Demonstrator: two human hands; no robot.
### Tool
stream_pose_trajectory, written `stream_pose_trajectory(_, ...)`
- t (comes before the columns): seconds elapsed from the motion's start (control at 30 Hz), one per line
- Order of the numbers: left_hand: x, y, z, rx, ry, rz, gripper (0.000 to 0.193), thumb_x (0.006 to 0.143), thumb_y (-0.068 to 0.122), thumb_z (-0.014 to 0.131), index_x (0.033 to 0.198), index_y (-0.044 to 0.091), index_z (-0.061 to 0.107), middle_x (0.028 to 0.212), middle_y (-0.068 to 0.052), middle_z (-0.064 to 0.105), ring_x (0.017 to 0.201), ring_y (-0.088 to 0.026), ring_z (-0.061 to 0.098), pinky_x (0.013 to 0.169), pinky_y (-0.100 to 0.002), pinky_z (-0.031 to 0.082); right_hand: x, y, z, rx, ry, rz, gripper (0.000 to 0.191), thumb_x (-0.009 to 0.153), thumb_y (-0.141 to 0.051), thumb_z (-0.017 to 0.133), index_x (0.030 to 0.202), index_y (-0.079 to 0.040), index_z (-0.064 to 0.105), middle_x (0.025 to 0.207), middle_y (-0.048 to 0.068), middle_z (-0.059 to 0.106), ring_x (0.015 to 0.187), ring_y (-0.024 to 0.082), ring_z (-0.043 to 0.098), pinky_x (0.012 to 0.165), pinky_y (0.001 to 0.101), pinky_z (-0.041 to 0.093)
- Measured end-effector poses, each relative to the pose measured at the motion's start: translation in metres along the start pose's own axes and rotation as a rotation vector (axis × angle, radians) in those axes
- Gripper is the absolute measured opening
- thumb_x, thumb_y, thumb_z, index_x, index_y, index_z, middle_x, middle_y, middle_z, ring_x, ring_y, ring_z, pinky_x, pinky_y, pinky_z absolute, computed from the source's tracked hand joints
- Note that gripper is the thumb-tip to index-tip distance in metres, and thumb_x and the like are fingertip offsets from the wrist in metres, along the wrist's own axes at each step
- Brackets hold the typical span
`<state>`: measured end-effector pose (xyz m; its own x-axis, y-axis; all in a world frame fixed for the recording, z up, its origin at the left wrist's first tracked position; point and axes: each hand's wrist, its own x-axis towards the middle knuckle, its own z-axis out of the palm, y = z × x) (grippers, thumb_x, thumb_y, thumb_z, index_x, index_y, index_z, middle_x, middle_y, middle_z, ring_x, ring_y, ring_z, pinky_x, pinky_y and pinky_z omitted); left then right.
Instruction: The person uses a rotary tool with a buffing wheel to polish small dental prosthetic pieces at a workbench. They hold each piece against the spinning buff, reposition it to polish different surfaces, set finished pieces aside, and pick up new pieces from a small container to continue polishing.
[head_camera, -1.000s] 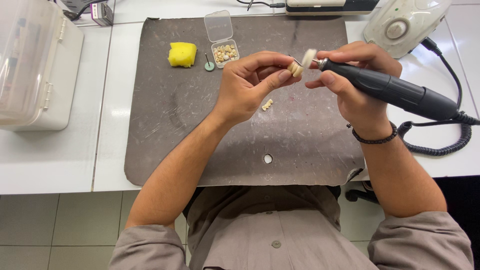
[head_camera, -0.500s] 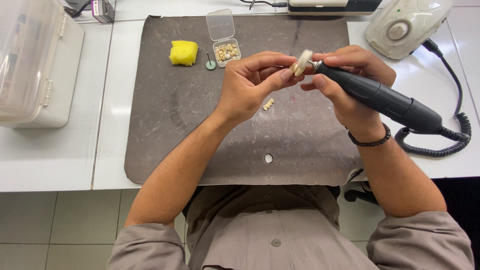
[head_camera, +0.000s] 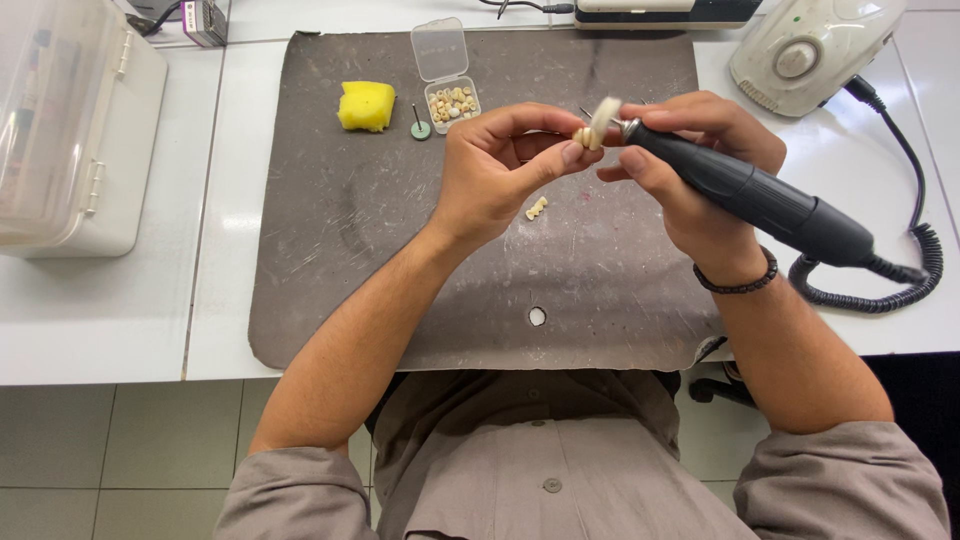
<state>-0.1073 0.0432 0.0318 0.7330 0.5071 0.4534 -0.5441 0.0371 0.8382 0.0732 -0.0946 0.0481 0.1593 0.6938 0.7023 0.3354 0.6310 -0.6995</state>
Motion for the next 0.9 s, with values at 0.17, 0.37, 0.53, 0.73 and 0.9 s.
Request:
stream_pose_trajectory(0.17,0.000,0.000,0.000,0.027,-0.008,0.016,0.020,0.101,0.000,0.074,0.120,-0.005,0.070,0.115,-0.019,0.076,0.110,-0.025,0.077,0.102,-0.038,0.068,0.000,0.002,-0.001,0.047,-0.018,0.001,0.019,0.109,0.001,0.072,0.123,0.004,0.060,0.117,0.019,0.069,0.109,0.026,0.076,0.088,0.0352,0.072)
stream_pose_trajectory(0.37,-0.001,-0.001,-0.001,0.059,-0.010,0.084,0.018,0.102,-0.001,0.075,0.118,-0.004,0.070,0.117,-0.017,0.074,0.113,-0.025,0.076,0.105,-0.036,0.067,-0.001,-0.001,-0.002,0.005,0.066,0.030,0.022,0.105,-0.003,0.073,0.121,0.002,0.059,0.119,0.017,0.067,0.107,0.025,0.075,0.088,0.0341,0.071)
stream_pose_trajectory(0.53,0.000,0.000,-0.001,0.061,-0.002,0.048,0.017,0.101,0.000,0.074,0.117,-0.004,0.072,0.115,-0.017,0.075,0.108,-0.024,0.078,0.101,-0.036,0.068,-0.002,0.004,-0.010,-0.026,-0.025,-0.059,0.019,0.107,-0.003,0.074,0.119,0.001,0.060,0.112,0.017,0.070,0.100,0.024,0.078,0.086,0.0306,0.070)
stream_pose_trajectory(0.73,0.000,0.001,-0.001,0.071,-0.026,0.041,0.018,0.101,0.003,0.074,0.118,-0.003,0.072,0.113,-0.016,0.076,0.107,-0.023,0.078,0.100,-0.036,0.069,-0.006,0.008,-0.014,-0.130,-0.056,-0.058,0.021,0.102,0.001,0.076,0.117,0.003,0.063,0.110,0.022,0.073,0.090,0.021,0.076,0.075,0.0246,0.066)
stream_pose_trajectory(0.9,0.000,0.000,-0.002,0.053,-0.014,0.037,0.017,0.102,0.003,0.074,0.118,-0.003,0.073,0.114,-0.016,0.076,0.108,-0.023,0.078,0.101,-0.036,0.069,-0.004,0.008,-0.013,-0.068,-0.084,-0.062,0.021,0.104,0.002,0.076,0.120,0.002,0.063,0.112,0.021,0.073,0.095,0.021,0.078,0.080,0.0251,0.069)
